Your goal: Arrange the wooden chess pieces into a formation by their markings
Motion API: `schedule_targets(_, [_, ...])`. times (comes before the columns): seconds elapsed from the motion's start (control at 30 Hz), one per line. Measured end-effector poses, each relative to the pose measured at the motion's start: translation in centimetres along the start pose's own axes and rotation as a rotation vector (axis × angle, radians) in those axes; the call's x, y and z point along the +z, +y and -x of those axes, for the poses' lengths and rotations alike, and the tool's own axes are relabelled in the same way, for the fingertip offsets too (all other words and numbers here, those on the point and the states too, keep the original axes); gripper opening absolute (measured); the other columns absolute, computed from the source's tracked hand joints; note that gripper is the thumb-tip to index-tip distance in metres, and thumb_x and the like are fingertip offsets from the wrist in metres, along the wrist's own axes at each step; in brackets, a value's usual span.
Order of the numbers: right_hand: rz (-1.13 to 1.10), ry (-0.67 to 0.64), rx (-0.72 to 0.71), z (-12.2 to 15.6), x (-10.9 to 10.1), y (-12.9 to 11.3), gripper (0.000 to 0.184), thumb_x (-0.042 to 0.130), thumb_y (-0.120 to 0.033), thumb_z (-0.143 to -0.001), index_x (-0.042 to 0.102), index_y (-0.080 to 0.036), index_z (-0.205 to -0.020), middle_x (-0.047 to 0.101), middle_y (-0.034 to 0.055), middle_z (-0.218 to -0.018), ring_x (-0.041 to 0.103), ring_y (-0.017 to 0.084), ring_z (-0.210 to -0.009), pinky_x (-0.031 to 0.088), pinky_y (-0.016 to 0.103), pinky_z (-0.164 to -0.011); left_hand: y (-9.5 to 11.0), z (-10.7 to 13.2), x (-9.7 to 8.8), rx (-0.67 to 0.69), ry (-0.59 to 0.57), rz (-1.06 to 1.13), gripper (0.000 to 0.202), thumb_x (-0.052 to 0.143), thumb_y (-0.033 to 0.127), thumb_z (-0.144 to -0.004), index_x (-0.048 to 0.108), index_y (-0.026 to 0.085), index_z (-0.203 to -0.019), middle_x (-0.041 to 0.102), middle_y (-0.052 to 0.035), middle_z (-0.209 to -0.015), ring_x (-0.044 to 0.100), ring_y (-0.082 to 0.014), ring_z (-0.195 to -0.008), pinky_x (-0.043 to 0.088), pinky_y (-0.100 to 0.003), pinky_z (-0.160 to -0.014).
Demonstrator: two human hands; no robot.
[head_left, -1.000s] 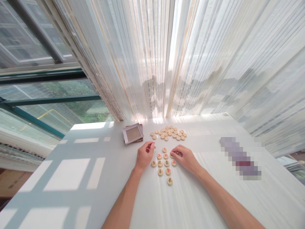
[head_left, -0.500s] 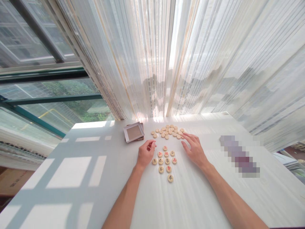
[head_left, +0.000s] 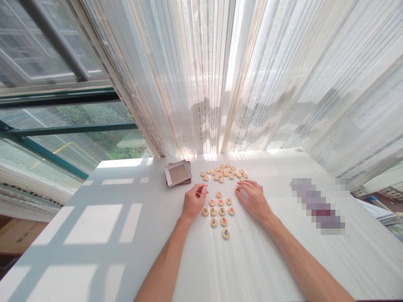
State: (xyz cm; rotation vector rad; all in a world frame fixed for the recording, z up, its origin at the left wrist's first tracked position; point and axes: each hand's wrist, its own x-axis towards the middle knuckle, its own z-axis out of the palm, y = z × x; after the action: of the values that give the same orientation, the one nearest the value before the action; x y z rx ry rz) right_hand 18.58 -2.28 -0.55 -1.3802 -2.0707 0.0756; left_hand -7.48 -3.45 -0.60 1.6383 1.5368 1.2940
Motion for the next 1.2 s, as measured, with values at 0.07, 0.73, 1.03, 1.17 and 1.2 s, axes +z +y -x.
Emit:
schedule_targets(0.07, [-0.05,-0.029,0.01,0.0,-0.2,-0.1,0.012,0.056,-0.027,-0.094,0.068,-0.024,-0.093,0.075,0.0061,-0.103,0.061,0.03,-0.113,0.042,0.046,-0.096,0.1,0.0,0.0,0.007,-0.002,-0.004,0.023,0.055,0.036,-0.094,0.071,0.02,-0.1,0.074,-0.0029,-0.079,0.067,-0.0146,-0.065,0.053,-0.025,-0.064])
schedule_targets(0.73, [-1.093,-0.259,0.415,0.9,-1.1,-5.4,0.037,0.068,-0.054,-0.085,0.069,-0.019,-0.098,0.074,0.0071,-0.092,0.069,0.021,-0.08,0.056,0.033,-0.071,4.5,3.3,1.0,0.339,-0.206,-0.091,0.019,0.064,0.029,-0.091,0.066,0.025,-0.109,0.07,-0.0047,-0.104,0.067,-0.0138,-0.075,0.057,-0.027,-0.07])
schedule_targets(1.03, [-1.087,-0.299,0.421,1.3,-1.3,-6.1,0.034,0.064,-0.052,-0.089,0.068,-0.019,-0.091,0.07,0.0039,-0.08,0.062,0.017,-0.068,0.052,0.031,-0.068,4.2,3.6,1.4,0.411,-0.193,-0.057,0.015,0.065,0.028,-0.091,0.068,0.024,-0.105,0.07,-0.0045,-0.097,0.068,-0.014,-0.076,0.059,-0.028,-0.076])
schedule_targets(1.17, [-1.084,-0.304,0.428,1.7,-1.2,-6.3,0.033,0.062,-0.053,-0.09,0.065,-0.02,-0.096,0.073,0.0048,-0.084,0.063,0.017,-0.068,0.052,0.03,-0.067,4.4,3.9,1.4,0.428,-0.226,-0.084,0.019,0.066,0.029,-0.09,0.067,0.023,-0.108,0.071,-0.0046,-0.095,0.068,-0.0145,-0.074,0.059,-0.028,-0.074])
schedule_targets(1.2, [-1.08,-0.298,0.438,1.8,-1.1,-6.3,0.033,0.062,-0.053,-0.091,0.064,-0.021,-0.097,0.073,0.0043,-0.082,0.063,0.018,-0.067,0.052,0.03,-0.066,4.4,3.9,1.3,0.425,-0.233,-0.093,0.02,0.067,0.03,-0.089,0.067,0.023,-0.108,0.072,-0.0044,-0.093,0.068,-0.0149,-0.073,0.059,-0.028,-0.073])
